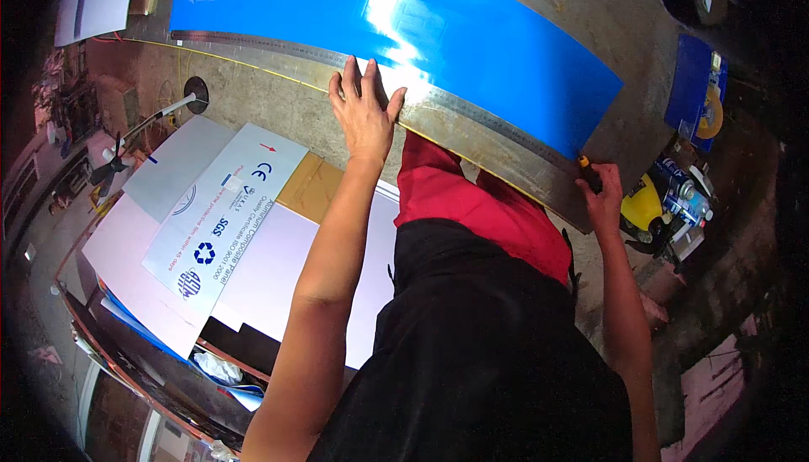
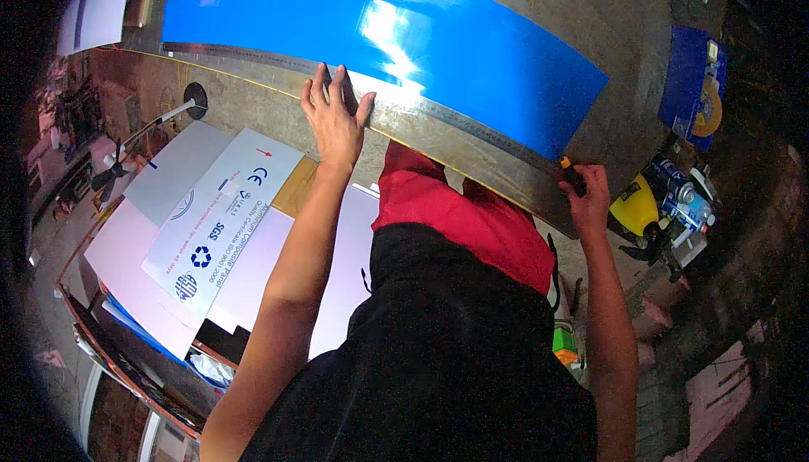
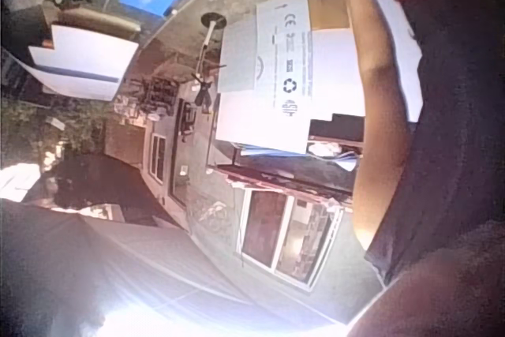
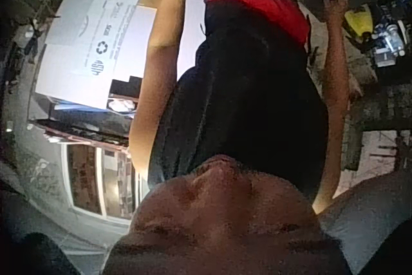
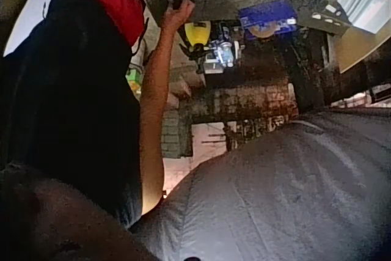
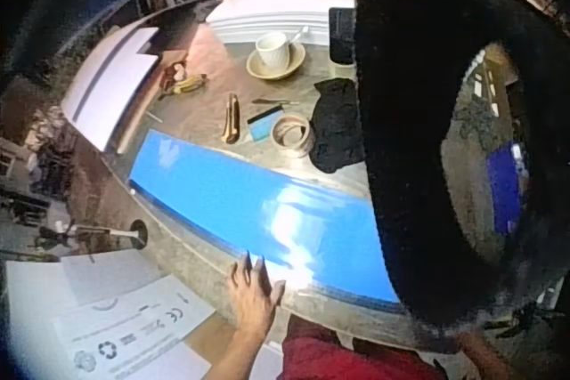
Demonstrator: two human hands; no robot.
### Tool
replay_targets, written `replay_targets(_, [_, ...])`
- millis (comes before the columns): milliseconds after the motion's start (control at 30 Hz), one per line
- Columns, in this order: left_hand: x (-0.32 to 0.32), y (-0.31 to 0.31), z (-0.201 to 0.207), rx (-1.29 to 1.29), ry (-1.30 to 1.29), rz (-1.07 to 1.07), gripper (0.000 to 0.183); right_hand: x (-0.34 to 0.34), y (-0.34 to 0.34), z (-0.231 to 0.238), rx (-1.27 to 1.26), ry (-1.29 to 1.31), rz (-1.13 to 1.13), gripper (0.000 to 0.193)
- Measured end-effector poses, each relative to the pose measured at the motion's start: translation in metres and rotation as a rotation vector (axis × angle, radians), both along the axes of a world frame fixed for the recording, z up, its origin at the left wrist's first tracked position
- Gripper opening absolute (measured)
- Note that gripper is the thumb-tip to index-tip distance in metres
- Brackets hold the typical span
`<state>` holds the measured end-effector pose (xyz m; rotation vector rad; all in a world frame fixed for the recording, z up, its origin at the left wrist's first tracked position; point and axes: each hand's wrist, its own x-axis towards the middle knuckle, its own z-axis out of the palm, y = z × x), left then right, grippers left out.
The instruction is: Cutting an aluminum composite panel using a utility knife and a metal ruler.
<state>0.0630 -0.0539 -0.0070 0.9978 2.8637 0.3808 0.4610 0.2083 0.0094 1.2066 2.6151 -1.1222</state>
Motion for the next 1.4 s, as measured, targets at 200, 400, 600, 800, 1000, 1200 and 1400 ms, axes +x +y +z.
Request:
replay_targets(200, [0.001, -0.001, -0.001, 0.018, 0.003, -0.001, 0.069, 0.000, 0.000, 0.000, -0.031, 0.007, -0.023, 0.043])
replay_targets(400, [0.003, -0.002, -0.002, 0.016, -0.002, 0.021, 0.069, 0.000, -0.002, 0.000, 0.003, -0.024, -0.011, 0.043])
replay_targets(600, [0.002, 0.000, -0.002, 0.026, -0.006, 0.046, 0.072, 0.004, 0.002, -0.006, 0.013, -0.003, -0.004, 0.044])
replay_targets(800, [0.002, 0.001, -0.004, 0.017, -0.017, 0.059, 0.074, 0.001, 0.003, -0.001, 0.006, 0.005, 0.014, 0.045])
replay_targets(1000, [0.004, -0.001, -0.004, -0.012, -0.022, 0.061, 0.074, -0.001, 0.000, 0.003, -0.151, -0.059, -0.288, 0.047])
replay_targets(1200, [0.002, 0.001, -0.003, 0.003, -0.005, 0.061, 0.071, 0.013, 0.006, -0.030, -0.069, -0.284, -0.411, 0.069])
replay_targets(1400, [0.000, 0.001, 0.001, -0.025, 0.002, 0.084, 0.068, 0.010, 0.003, -0.034, 0.000, -0.153, -0.393, 0.048])
